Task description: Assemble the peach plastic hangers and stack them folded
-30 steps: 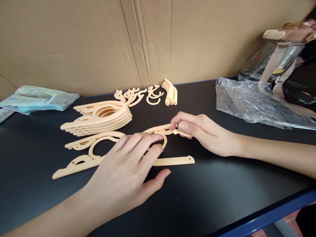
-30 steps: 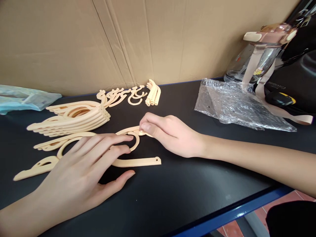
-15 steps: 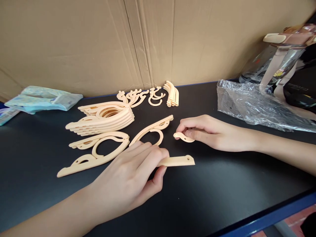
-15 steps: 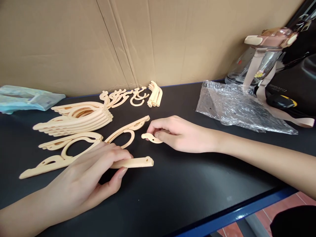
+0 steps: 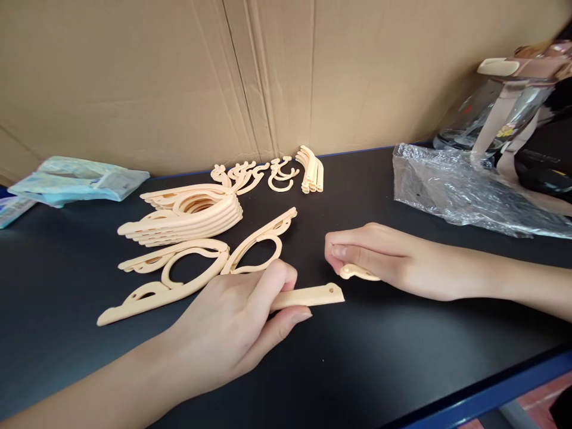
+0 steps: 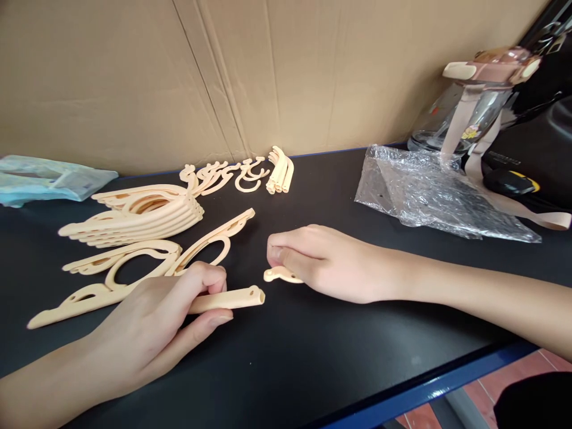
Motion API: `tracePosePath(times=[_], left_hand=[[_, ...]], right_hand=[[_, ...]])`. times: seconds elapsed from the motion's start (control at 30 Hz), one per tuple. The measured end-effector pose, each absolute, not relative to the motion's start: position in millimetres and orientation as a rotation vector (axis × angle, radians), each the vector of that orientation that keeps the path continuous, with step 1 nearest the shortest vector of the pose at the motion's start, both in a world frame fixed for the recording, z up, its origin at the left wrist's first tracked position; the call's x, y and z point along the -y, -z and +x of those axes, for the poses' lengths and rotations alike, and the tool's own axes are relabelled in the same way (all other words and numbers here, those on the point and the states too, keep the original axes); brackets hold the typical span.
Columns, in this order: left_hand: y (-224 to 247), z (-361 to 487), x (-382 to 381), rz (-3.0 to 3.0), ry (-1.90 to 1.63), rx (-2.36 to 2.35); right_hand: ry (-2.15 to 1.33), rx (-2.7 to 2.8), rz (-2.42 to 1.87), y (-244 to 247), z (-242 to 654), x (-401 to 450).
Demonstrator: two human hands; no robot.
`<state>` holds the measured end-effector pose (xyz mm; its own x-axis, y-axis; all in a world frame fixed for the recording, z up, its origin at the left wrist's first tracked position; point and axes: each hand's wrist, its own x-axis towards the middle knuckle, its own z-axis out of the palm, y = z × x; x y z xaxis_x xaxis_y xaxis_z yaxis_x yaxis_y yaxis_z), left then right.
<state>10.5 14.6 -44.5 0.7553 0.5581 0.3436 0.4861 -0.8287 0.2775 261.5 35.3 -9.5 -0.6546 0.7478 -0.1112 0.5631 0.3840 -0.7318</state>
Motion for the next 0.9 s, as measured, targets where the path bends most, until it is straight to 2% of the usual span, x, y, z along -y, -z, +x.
tracePosePath(times=[0.27, 0.63, 0.77, 0.9], left_hand=[[43, 11, -13, 2.764, -0.587, -0.861], [48, 12, -15, 2.816, -0.616, -0.684], [48, 14, -14, 2.800, -0.618, -0.679], [45, 25, -14, 2.714, -0.675, -0.922]], right_hand=[[-1.157, 2.431, -1.179, 11, 257, -28], [-0.925, 2.579, -1.289, 6, 252, -25], [-0.756, 2.686, -1.341, 7, 246, -21], [-0.400, 3.040, -1.226, 10, 234, -9]])
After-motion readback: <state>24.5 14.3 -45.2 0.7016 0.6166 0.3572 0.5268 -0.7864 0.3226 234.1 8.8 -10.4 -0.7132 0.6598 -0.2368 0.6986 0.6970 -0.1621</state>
